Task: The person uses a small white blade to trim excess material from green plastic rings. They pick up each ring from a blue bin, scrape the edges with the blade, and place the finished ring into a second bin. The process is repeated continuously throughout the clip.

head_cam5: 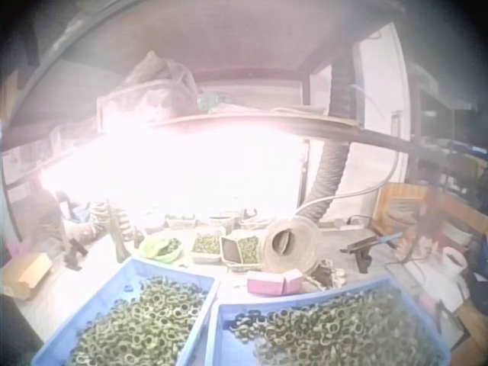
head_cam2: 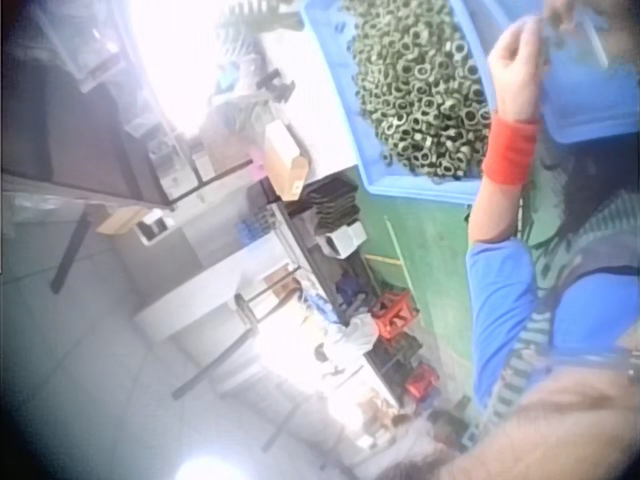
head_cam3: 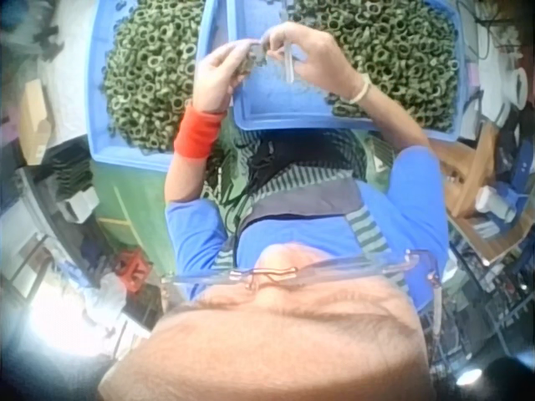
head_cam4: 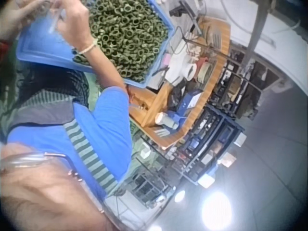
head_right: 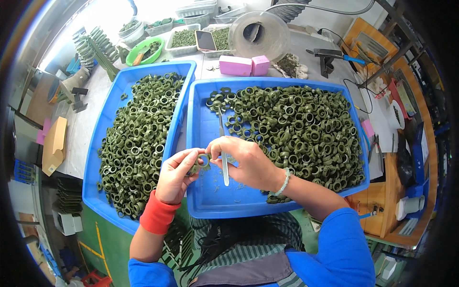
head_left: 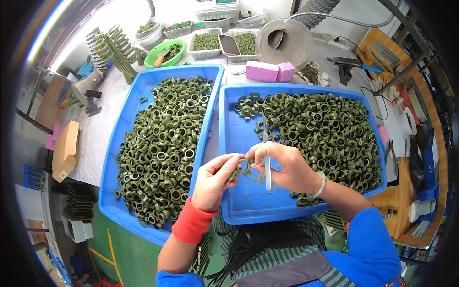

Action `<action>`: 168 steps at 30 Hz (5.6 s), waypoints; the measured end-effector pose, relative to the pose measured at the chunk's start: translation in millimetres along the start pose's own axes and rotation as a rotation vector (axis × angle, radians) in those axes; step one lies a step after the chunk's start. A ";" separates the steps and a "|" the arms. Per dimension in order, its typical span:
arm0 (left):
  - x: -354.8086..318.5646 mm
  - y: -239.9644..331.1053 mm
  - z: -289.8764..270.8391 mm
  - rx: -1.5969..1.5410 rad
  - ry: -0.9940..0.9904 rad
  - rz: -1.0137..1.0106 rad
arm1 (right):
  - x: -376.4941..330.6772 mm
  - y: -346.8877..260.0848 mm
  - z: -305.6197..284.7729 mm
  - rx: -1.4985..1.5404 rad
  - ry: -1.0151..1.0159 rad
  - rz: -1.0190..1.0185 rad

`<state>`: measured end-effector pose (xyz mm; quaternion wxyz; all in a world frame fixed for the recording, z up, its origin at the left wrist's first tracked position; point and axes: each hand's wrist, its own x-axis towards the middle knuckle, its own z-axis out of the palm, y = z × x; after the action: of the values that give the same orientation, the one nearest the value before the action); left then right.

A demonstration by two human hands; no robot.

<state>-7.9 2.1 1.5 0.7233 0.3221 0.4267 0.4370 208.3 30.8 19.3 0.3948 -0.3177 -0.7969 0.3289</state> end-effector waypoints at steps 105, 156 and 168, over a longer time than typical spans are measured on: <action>-1.8 1.5 -1.2 -0.129 0.029 -0.109 | -7.5 16.1 -16.2 0.452 -0.103 0.299; -3.2 -6.8 9.0 0.216 -0.035 0.223 | -15.3 6.5 9.2 0.225 -0.002 0.242; -0.7 45.5 -69.5 1.297 0.807 0.906 | 7.8 70.4 -26.4 -0.499 -0.017 0.272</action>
<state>-86.7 26.6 10.2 -0.0496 0.6281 0.6441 0.4338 244.0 84.9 -19.5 0.2499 -0.5060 -0.8067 0.1752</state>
